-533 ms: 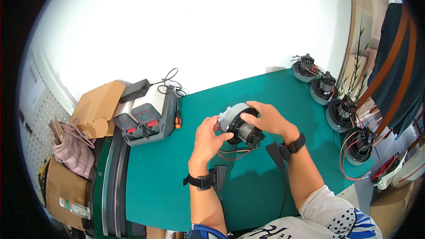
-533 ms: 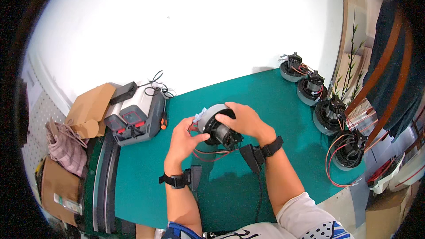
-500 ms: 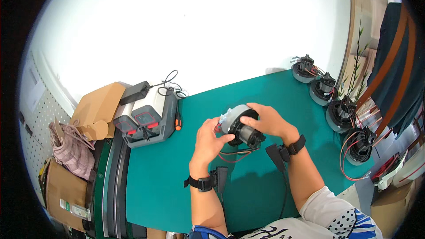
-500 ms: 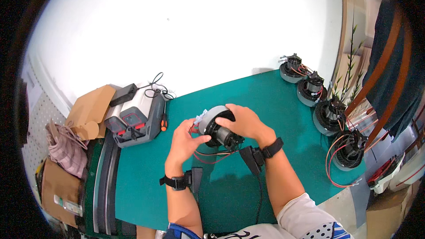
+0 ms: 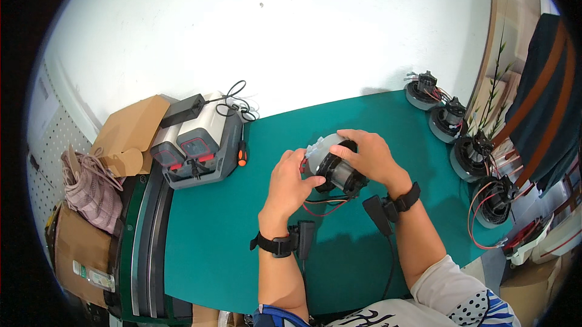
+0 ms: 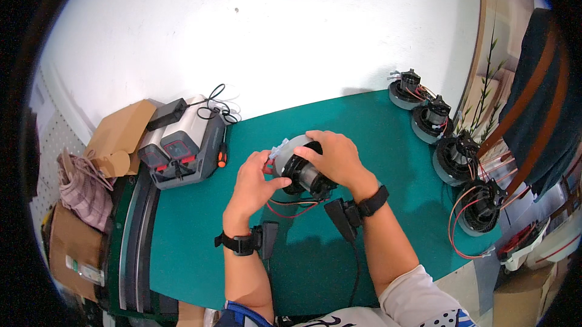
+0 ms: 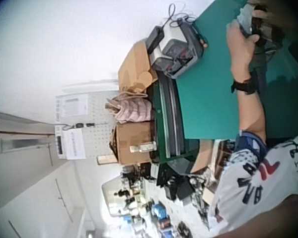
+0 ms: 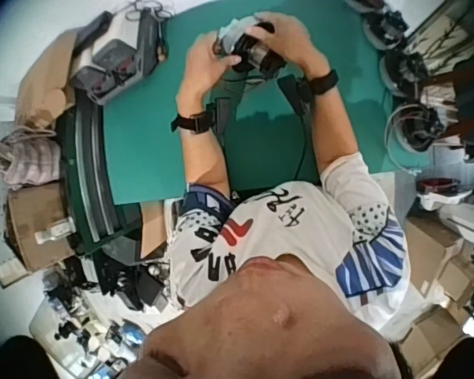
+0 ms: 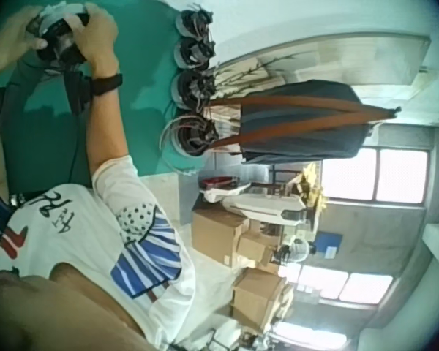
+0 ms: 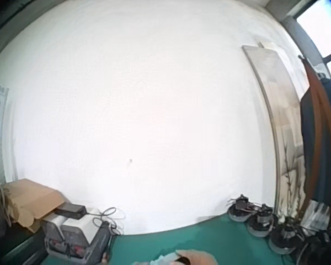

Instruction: Assembling or inspecting electronic motor or fan components on a workbench.

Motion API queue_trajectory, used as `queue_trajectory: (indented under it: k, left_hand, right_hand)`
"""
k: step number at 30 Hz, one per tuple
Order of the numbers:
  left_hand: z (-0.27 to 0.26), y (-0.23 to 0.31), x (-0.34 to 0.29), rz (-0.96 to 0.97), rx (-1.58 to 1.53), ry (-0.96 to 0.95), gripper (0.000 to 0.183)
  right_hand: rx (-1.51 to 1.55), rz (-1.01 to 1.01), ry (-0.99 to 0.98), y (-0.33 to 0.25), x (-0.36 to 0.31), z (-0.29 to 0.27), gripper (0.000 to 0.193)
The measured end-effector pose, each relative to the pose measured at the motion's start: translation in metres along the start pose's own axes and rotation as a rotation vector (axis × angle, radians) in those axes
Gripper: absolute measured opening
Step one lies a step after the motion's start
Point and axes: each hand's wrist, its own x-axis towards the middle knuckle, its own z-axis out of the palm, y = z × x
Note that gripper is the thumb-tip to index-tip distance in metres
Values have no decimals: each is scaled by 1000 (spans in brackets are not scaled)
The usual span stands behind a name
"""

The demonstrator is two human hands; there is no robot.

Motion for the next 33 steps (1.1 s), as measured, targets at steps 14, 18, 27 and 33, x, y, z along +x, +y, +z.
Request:
queue_trajectory:
  k: [14,18,27,33]
  left_hand:
    - [3,8,0,-67,48,-14,50]
    - [6,7,2,14,23,8,57]
    - [-1,1,0,-27,-8,-47,63]
    - [-3,-8,-1,-81,-31,-67,64]
  right_hand:
    - [21,21,5,4,1,-3,57]
    - [244,-4,-71,9,2,-13,50]
    - [317,-25,-168,17,3,-17,34]
    - [142,-78,-110,13,2,-13,29]
